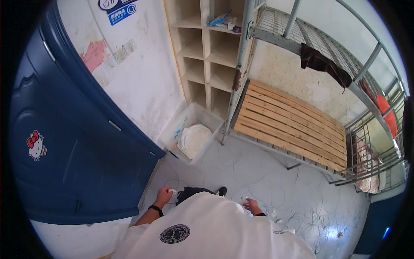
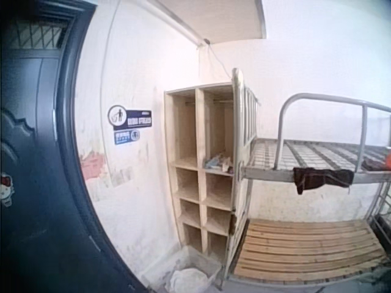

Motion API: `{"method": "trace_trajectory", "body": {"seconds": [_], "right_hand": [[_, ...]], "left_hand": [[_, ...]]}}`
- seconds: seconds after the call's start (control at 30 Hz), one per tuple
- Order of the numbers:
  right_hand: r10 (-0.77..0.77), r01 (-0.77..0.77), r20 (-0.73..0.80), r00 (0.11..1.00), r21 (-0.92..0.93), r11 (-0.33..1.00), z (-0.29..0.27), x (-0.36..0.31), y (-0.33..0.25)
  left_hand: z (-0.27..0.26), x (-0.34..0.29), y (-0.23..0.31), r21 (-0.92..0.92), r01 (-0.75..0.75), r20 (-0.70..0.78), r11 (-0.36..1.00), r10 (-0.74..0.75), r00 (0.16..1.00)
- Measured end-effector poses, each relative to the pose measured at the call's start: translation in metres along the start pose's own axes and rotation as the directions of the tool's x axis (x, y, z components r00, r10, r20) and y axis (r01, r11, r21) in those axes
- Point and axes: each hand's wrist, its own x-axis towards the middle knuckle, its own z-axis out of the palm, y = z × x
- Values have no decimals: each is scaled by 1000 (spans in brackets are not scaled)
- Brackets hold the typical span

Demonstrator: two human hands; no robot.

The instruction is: The person spreads a blanket onto a wooden bed frame, smooths it with their hands, places a pillow at the head of the bed, and then picks up several pieces of trash from the floor and places them into cubby shelves.

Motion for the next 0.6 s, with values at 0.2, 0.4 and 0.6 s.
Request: {"method": "trace_trajectory", "body": {"seconds": [0.2,0.4,0.6], "right_hand": [[-184,184,15,983,-24,983,1,23,-136],[-211,209,45,977,47,977,-8,41,-163],[-533,504,407,742,-863,44,-35,41,-120]], "left_hand": [[13,25,130,-118,81,305,990,-41,951],[29,73,153,-112,-74,266,991,101,959],[41,158,152,-170,140,593,975,-13,805]]}}
